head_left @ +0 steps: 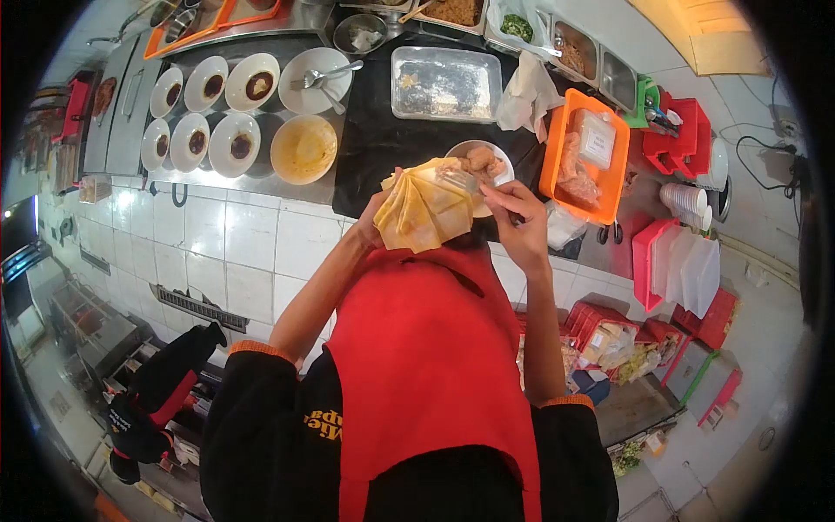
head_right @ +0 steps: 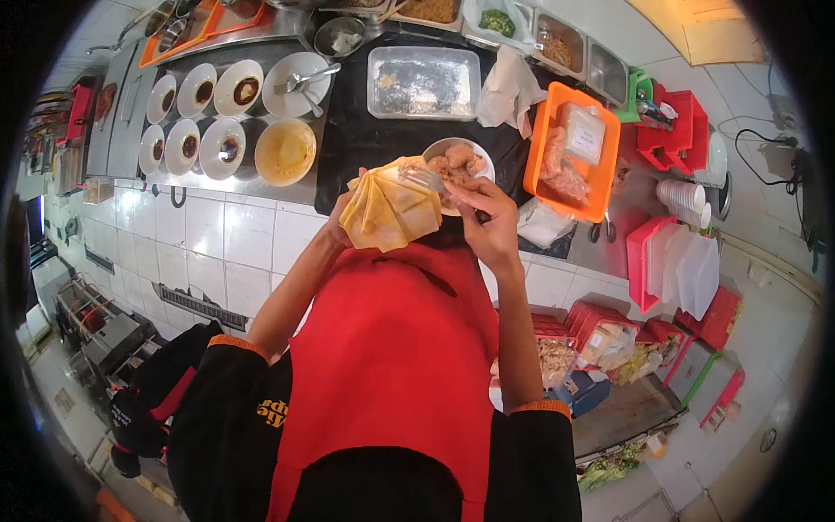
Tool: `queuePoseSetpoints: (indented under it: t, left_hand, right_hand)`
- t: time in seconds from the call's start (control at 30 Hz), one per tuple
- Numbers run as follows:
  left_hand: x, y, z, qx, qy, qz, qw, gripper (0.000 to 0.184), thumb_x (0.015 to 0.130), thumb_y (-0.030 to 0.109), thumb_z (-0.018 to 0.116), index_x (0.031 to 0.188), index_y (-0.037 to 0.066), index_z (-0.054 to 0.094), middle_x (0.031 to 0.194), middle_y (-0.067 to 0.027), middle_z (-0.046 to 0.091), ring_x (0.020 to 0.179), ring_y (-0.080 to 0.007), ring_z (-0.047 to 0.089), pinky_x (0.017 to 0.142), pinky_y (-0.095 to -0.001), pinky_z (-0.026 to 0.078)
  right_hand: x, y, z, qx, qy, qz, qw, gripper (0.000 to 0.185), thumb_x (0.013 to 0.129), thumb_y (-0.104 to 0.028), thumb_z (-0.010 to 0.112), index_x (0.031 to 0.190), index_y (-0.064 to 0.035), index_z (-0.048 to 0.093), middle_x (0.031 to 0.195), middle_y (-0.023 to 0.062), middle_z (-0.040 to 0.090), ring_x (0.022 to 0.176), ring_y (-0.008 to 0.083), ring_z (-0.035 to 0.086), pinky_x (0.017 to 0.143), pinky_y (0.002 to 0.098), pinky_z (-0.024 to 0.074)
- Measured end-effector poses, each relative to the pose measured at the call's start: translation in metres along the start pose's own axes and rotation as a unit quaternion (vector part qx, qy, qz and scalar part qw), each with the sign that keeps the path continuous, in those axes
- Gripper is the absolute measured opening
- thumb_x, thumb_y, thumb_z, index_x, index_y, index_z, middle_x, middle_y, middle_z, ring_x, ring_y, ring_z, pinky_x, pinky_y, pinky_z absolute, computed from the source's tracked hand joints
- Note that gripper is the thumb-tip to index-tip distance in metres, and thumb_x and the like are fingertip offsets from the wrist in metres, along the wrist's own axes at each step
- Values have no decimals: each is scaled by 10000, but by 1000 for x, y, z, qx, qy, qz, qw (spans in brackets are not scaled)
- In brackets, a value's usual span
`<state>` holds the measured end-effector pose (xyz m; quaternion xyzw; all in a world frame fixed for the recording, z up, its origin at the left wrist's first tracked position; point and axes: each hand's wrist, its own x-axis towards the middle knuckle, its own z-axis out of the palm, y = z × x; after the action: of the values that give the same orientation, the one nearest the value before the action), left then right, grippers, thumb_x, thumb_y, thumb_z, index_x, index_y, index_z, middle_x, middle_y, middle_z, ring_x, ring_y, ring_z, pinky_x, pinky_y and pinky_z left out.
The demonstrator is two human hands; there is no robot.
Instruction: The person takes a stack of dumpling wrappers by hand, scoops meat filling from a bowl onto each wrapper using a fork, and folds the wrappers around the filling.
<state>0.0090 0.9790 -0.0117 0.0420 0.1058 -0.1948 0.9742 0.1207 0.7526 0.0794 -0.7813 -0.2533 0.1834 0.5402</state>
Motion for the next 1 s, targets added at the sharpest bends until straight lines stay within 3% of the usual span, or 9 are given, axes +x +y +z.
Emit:
queuePoseSetpoints:
  t: [0.17, 0.33, 0.4, 0.47, 0.63, 0.73, 0.8, 0.93, 1.0]
  left_hand:
    - [5, 1, 9, -30, -33, 33, 998, 731, 1026, 614, 319, 1533, 88, 348, 1461, -161, 514, 1317, -322, 543, 1083, -483, 469]
    - [5, 8, 10, -14, -28, 80, 996, 741, 1022, 616, 338, 1527, 74, 338, 1462, -168, 505, 1312, -327, 546, 1082, -484, 470]
    - [4, 10, 15, 8, -22, 103, 994, 744, 1023, 612, 346, 1524, 61, 332, 1462, -170, 502, 1308, -325, 550, 1082, -478, 471]
    - [4, 9, 22, 135, 36, 86, 986, 742, 1029, 586, 375, 1518, 31, 316, 1456, -178, 498, 1302, -312, 555, 1087, -454, 472]
    - [13, -2, 30, 170, 27, 79, 982, 713, 1040, 545, 402, 1514, 20, 311, 1446, -184, 502, 1306, -298, 552, 1093, -431, 470]
    - [14, 0, 27, 160, 32, 80, 983, 716, 1041, 556, 382, 1516, 24, 316, 1449, -186, 499, 1306, -302, 551, 1096, -432, 469]
    - [15, 3, 28, 90, 22, 62, 994, 722, 1037, 579, 356, 1517, 41, 331, 1451, -184, 500, 1305, -310, 551, 1097, -444, 469]
    - [23, 9, 9, 42, -64, 106, 991, 734, 1021, 616, 343, 1523, 80, 347, 1466, -166, 493, 1317, -322, 537, 1104, -492, 455]
    - [20, 8, 17, 4, -85, 98, 992, 737, 1020, 618, 340, 1524, 80, 344, 1467, -167, 491, 1318, -323, 536, 1102, -496, 455]
  right_hand:
    - [5, 12, 2, -32, 42, -87, 995, 235, 939, 43, 637, 1129, -33, 753, 917, 20, 639, 734, 58, 512, 600, 189, 366]
    - [-4, 11, -25, 49, 21, 44, 998, 207, 936, 32, 642, 1126, 3, 721, 952, 37, 640, 775, 69, 541, 665, 195, 418]
    - [-4, 4, -22, 73, 9, 44, 996, 193, 935, 14, 656, 1125, 11, 693, 964, 35, 632, 792, 65, 536, 688, 195, 419]
    - [0, -15, -10, 140, -1, 33, 990, 199, 900, 6, 715, 1080, 13, 631, 990, 27, 589, 833, 54, 523, 734, 190, 412]
    - [9, -34, 16, 126, 42, 22, 991, 211, 825, 55, 772, 975, -9, 637, 1002, 16, 528, 800, 41, 509, 670, 174, 395]
    - [-1, -52, 18, -7, 53, -13, 999, 277, 817, -19, 804, 1061, -5, 675, 997, 53, 636, 872, 80, 618, 710, 233, 504]
    - [-8, -72, 27, 16, -55, 34, 998, 325, 823, -8, 785, 1135, -36, 702, 1036, 77, 680, 833, 90, 624, 686, 238, 505]
    - [-10, -112, 24, 117, -110, 28, 987, 359, 891, 50, 677, 1225, -76, 714, 1023, 78, 704, 787, 116, 620, 658, 234, 484]
    - [-11, -106, 6, 85, -90, 3, 992, 348, 907, 65, 643, 1218, -72, 716, 994, 75, 693, 750, 108, 597, 635, 227, 464]
